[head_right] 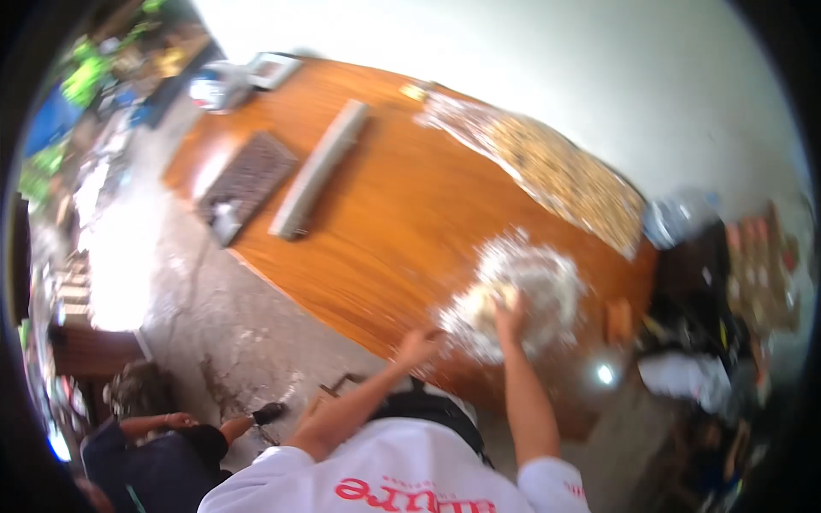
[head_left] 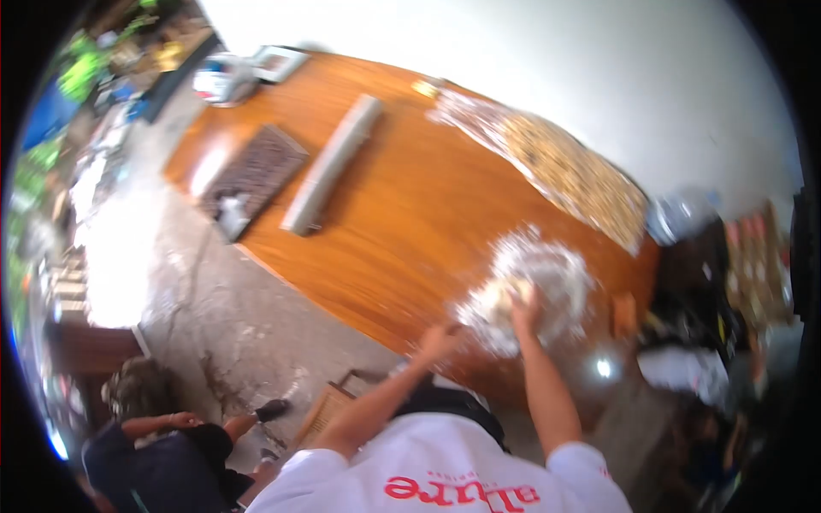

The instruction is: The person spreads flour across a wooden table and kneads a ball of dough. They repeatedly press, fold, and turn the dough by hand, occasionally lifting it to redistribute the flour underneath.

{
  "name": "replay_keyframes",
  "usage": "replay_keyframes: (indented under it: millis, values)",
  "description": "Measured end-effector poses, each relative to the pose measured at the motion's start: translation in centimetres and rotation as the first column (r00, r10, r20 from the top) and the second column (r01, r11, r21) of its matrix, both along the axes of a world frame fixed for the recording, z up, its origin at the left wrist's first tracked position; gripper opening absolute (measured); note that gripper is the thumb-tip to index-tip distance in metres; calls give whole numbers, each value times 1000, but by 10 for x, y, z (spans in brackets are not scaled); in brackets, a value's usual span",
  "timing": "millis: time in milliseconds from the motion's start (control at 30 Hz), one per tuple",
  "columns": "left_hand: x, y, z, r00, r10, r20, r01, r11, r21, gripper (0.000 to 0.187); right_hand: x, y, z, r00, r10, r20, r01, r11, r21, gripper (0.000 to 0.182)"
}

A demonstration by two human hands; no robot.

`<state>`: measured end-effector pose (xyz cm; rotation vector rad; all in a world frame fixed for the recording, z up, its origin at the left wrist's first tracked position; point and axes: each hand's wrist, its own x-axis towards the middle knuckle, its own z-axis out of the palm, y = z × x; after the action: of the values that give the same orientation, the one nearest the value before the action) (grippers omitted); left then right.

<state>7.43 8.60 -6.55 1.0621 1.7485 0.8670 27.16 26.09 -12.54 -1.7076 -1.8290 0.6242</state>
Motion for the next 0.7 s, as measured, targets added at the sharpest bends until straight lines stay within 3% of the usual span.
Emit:
replay_keyframes:
  millis: [33, 67, 133, 267, 333, 367, 400, 433, 467, 500, 533, 567, 600, 633, 700]
  values:
    - [1, 23, 22, 991, -13, 135, 14, 1000, -7, 38, -3, -3, 13, 1000, 10, -13, -9, 999, 53, 59]
    - [9, 45, 18, 998, -23, -56, 29, 993, 117, 39, 5, -2, 12, 995, 95, 4, -94, 983, 155, 53]
    - [29, 88, 29, 992, 62, -110, -28, 957, 288, 41, -4, -11, 54, 994, 45, 104, -52, 996, 69, 42]
    - [50, 148, -16, 990, -68, -122, 96, 965, 244, 43, -17, -33, 69, 982, 35, 183, -59, 990, 128, 39]
    - [52, 159, -36, 913, -259, -317, 339, 911, 234, 44, -15, -60, 61, 953, -40, 299, -76, 927, 367, 37]
    - [49, 154, -20, 965, -173, -198, 201, 970, 134, 39, -10, -73, 66, 945, 16, 327, -150, 909, 390, 36]
    - [43, 143, -4, 992, -95, -88, 95, 995, 0, 35, -5, -81, 77, 930, 53, 365, -207, 894, 397, 35]
    - [47, 136, -42, 996, 11, -84, 4, 985, 175, 32, 5, -84, 76, 957, 137, 256, -205, 944, 260, 33]
    - [45, 131, -26, 992, -26, -121, 45, 988, 150, 27, 18, -82, 72, 974, 186, 127, -202, 972, 119, 32]
    - [51, 129, -35, 995, -44, -93, 67, 962, 263, 23, 19, -75, 76, 989, 128, 68, -132, 989, 61, 28]
    - [58, 124, -22, 976, -58, -212, 124, 943, 310, 19, 14, -67, 67, 995, 25, 99, -39, 989, 144, 30]
    - [71, 121, -16, 955, 50, -293, 84, 901, 426, 17, -5, -55, 72, 995, -37, 88, 17, 976, 217, 33]
    - [79, 122, -16, 957, 33, -289, 93, 907, 410, 25, -15, -46, 75, 994, -82, 75, 57, 953, 297, 36]
    - [81, 126, -23, 940, 32, -341, 124, 895, 428, 32, -11, -44, 66, 990, -109, 90, 79, 956, 281, 36]
    - [73, 139, -31, 919, 16, -394, 166, 890, 424, 40, -9, -38, 50, 954, 4, 299, -61, 982, 181, 46]
